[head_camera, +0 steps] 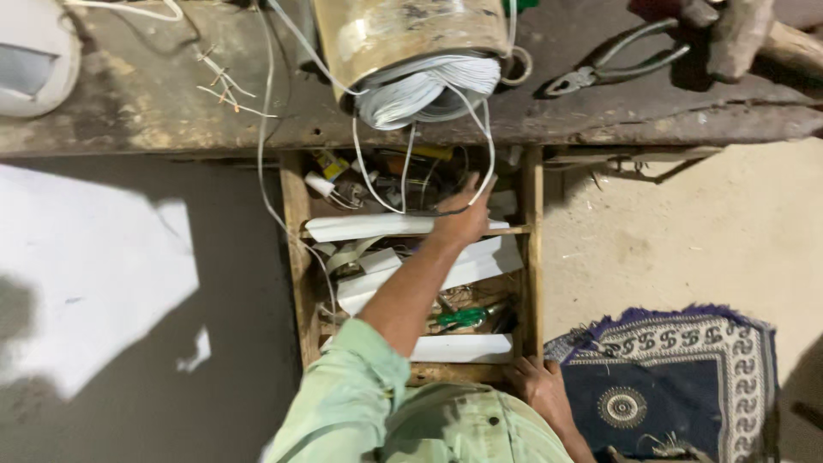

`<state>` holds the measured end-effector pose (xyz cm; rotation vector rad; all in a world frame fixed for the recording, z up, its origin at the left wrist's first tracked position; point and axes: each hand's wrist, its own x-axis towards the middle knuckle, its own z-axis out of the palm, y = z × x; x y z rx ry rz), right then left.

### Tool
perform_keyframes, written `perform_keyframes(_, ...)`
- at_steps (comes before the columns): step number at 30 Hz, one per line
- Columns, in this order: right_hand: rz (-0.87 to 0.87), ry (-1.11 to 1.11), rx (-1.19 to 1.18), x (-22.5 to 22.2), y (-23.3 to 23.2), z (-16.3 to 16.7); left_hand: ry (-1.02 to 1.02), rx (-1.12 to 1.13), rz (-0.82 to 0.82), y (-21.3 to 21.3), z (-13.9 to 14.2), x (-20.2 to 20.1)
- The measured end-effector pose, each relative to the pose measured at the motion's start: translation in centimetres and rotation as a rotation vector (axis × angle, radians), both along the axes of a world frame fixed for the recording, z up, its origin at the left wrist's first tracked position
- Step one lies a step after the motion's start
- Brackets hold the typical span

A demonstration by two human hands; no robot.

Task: The person retrieves a yellow plastic tube from a drawer, cuts a piece from it with scissors, and then inserts the cut piece into a small green component while handling thin wires. The person continues to manipulate the wires and the green component throughout the clip.

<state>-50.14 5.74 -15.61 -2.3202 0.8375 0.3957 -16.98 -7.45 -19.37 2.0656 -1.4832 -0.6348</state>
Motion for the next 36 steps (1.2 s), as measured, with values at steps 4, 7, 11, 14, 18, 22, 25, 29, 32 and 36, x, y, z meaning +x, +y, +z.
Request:
perform_keyframes(4,0.021,-0.016,-0.014,0.1,0.3,-0.3,-0.024,0.214,0.06,-0.7,-1.2,-0.3)
perform_keyframes(7,0.03,0.064,0.001,0.2,0.3,-0.5,-0.071,0.058,0.156,-0.1,-1.8,-0.5)
perform_keyframes(11,0.039,0.078,0.002,0.5,0.2,0.1,-0.076,0.14,0.121,0.5,-1.6,-0.6)
perform_keyframes(14,0.039,0.096,0.01,1.0,0.2,1.0,-0.031,0.048,0.107,1.1,-0.3,-0.3)
perform_keyframes(18,0.01,0.007,-0.02,1.4,0.1,1.7,-0.063,-0.164,0.062,2.6,2.4,-0.2)
perform_keyframes(22,0.047,-0.032,-0.031,1.1,0.0,1.3,0.139,-0.112,0.009,5.3,4.8,-0.9)
perform_keyframes(25,0.072,-0.037,-0.056,0.6,0.1,0.4,0.051,-0.498,-0.024,8.3,6.0,-1.6)
perform_keyframes(29,0.096,0.019,-0.051,0.0,0.1,-0.6,0.361,-0.329,0.084,12.5,7.1,-2.5)
perform_keyframes(32,0.113,-0.055,-0.067,0.0,-0.3,-0.6,0.889,-0.179,0.297,14.6,7.2,-3.1)
perform_keyframes(36,0.206,0.018,-0.003,0.5,-1.8,1.3,1.494,-0.159,0.552,16.9,7.4,-3.6)
